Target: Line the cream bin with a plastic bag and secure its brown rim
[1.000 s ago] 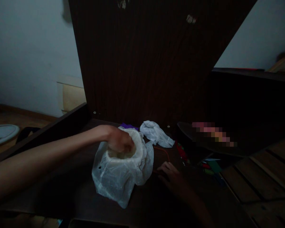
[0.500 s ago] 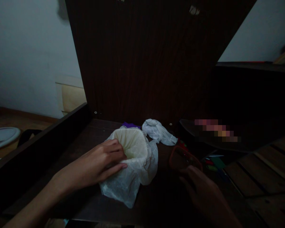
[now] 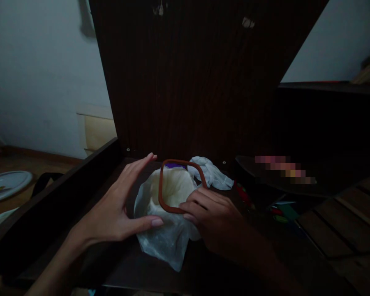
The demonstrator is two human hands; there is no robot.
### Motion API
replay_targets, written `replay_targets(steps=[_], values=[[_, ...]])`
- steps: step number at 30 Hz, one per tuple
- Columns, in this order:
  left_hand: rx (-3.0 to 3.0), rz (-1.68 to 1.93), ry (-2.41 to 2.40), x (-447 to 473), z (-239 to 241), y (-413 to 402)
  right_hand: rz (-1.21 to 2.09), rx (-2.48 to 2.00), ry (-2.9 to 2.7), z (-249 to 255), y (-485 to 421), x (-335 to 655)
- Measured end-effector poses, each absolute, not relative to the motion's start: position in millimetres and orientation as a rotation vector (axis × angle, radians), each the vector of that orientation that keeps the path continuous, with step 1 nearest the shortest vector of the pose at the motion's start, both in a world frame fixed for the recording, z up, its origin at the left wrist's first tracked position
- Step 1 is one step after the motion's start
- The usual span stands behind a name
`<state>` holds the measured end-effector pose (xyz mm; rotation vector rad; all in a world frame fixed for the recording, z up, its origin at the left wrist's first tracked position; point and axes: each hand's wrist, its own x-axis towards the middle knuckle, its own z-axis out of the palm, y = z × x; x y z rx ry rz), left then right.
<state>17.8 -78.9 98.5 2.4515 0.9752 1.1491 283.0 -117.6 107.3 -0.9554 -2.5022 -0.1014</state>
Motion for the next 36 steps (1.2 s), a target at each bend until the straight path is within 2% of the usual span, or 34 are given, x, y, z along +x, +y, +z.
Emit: replay_targets(steps=[13, 23, 28, 36], values=[[2.319, 0.956, 0.993, 15.6, 71.4, -47.7, -0.050, -0.897, -2.614, 96.2, -90.7, 269.3], [2.349, 0.925, 0.923, 15.2, 66.1, -39.9, 0.246, -0.866, -2.314, 110.8, -71.0, 300.8], [2.312, 0.889, 1.003, 18.0, 62.3, -39.7, 0.475, -0.970, -2.289, 91.4, -38.0, 327.3], [2.297, 0.901, 0.993, 19.8, 50.3, -39.8, 0.829, -0.872, -2.259, 63.3, -23.2, 331.4]])
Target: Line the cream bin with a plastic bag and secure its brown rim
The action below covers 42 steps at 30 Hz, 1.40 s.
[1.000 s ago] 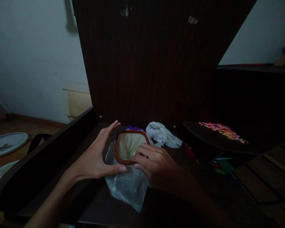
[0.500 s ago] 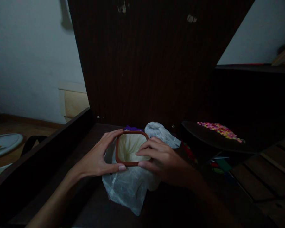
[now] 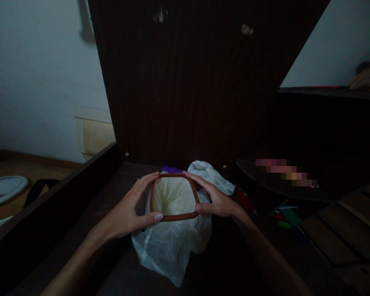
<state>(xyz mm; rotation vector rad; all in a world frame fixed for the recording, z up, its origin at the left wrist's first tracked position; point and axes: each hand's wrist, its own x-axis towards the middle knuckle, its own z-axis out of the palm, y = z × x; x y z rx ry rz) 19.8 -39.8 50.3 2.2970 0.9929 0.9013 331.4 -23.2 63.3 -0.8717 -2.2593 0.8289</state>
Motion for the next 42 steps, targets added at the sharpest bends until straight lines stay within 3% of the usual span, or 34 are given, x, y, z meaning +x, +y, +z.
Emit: replay_targets(steps=[42], values=[[2.095, 0.986, 0.853, 27.2, 33.6, -42.0, 1.015, -0.870, -2.036, 37.6, -25.0, 327.0]])
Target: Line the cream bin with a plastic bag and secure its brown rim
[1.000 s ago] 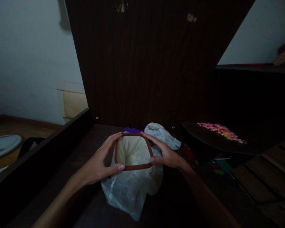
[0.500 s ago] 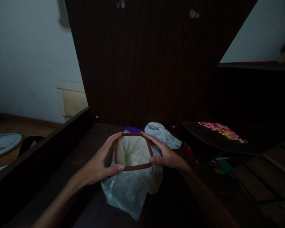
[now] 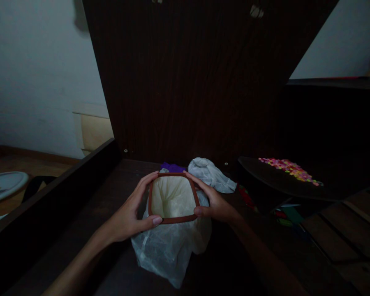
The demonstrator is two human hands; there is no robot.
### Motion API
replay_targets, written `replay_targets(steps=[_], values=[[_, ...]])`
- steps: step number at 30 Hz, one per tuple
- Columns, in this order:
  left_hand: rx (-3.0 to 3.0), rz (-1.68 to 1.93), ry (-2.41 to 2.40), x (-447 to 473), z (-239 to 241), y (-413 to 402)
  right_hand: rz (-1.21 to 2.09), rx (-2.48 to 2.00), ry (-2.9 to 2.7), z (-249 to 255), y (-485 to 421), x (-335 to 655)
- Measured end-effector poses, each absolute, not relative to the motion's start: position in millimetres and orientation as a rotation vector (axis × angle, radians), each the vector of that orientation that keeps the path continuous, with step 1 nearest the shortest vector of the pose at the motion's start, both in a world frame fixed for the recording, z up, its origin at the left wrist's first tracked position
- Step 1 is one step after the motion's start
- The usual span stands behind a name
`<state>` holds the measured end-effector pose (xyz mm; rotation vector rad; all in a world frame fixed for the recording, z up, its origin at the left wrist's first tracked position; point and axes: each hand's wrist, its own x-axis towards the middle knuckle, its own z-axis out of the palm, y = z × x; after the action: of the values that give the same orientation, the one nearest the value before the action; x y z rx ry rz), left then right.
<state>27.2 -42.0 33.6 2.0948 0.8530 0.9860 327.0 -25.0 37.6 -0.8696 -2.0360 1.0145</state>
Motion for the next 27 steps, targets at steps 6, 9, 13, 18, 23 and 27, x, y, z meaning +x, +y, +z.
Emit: replay_targets(steps=[6, 9, 13, 18, 23, 27], values=[[2.080, 1.051, 0.773, 32.8, 22.9, -40.4, 1.094, -0.764, -1.955, 27.0, -24.8, 324.7], [2.073, 1.089, 0.749, 32.5, 21.1, -36.6, 1.094, -0.749, -1.939, 27.3, -24.9, 323.2], [2.026, 1.073, 0.756, 28.8, 22.2, -35.7, 1.083, -0.748, -1.953, 25.2, -25.8, 322.6], [1.997, 1.080, 0.834, 32.0, 8.8, -50.4, 1.095, -0.894, -1.990, 12.2, -32.3, 324.7], [2.146, 0.952, 1.035, 35.2, -13.1, -60.6, 1.008, -1.032, -2.110, 13.6, -38.2, 329.6], [2.185, 0.848, 1.022, 23.5, -17.3, -59.0, 0.841, -1.035, -2.242, 17.1, -37.6, 333.1]])
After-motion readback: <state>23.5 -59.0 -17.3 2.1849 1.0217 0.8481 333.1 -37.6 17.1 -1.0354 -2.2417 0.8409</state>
